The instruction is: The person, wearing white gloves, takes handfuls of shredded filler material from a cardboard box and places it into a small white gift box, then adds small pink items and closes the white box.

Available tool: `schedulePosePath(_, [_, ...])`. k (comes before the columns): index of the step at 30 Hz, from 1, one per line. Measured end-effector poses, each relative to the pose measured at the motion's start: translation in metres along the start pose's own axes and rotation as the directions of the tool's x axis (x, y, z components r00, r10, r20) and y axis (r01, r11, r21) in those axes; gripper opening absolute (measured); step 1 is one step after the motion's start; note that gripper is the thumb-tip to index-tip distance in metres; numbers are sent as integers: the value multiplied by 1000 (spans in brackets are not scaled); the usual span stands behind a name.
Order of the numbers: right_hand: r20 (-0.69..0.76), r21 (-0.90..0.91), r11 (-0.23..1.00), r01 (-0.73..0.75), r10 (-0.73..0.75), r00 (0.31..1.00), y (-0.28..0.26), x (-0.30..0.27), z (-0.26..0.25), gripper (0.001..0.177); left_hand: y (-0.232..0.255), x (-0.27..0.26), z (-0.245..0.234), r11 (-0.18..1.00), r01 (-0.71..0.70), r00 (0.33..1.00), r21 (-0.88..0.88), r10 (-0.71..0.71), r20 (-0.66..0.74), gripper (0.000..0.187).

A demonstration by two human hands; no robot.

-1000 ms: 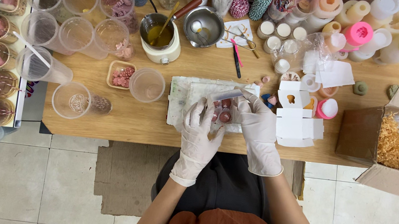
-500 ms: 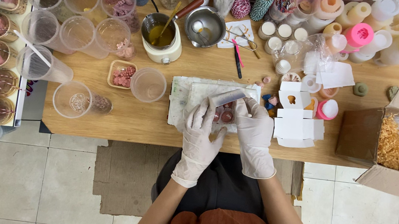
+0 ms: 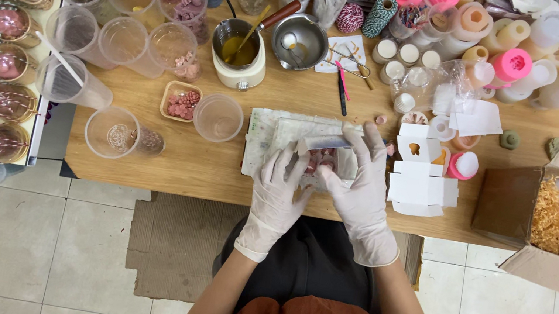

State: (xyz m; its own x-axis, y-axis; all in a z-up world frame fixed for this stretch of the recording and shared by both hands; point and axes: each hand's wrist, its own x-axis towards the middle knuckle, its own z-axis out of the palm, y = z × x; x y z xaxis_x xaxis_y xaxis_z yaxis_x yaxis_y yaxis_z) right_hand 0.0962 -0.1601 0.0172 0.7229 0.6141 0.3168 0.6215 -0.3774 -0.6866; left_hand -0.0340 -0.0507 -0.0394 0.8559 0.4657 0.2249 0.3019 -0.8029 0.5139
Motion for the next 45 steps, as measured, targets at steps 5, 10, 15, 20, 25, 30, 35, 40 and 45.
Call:
schedulePosePath(5, [-67,142,987,71,-62,996,1,0,1,62,10,5,-2,1000,8,999,-13,-9,-49,77])
schedulePosePath(10, [81,35,999,24,-26,996,-2,17,-2,52,14,7,-3,999,42,999,-12,-43,-34,66])
schedulePosePath(15, [113,57,998,11,-17,993,-22,26,-6,51,18,7,-5,997,-3,997,-74,-3,-83,67])
schedulePosePath(20, [86,95,995,-6,-2,996,-17,29,3,32,21,11,-8,989,38,998,-145,-45,-44,70])
schedulePosePath(25, [130,28,999,20,-23,991,-10,29,-1,33,23,12,-11,983,47,998,-179,-54,-37,70])
schedulePosePath(30, [191,19,996,83,-85,978,-8,33,-1,31,22,11,-10,990,39,999,-137,-42,-19,63])
schedulePosePath(35, [219,-21,992,126,-118,968,-9,38,3,28,21,9,-8,995,8,1000,-99,-11,-29,77])
schedulePosePath(40, [255,-33,997,76,-66,965,-3,33,2,31,20,6,-6,996,-3,1000,-85,1,-15,77])
schedulePosePath(45, [211,-61,986,155,-139,967,2,28,2,34,14,-9,2,995,-70,994,-73,64,-90,62])
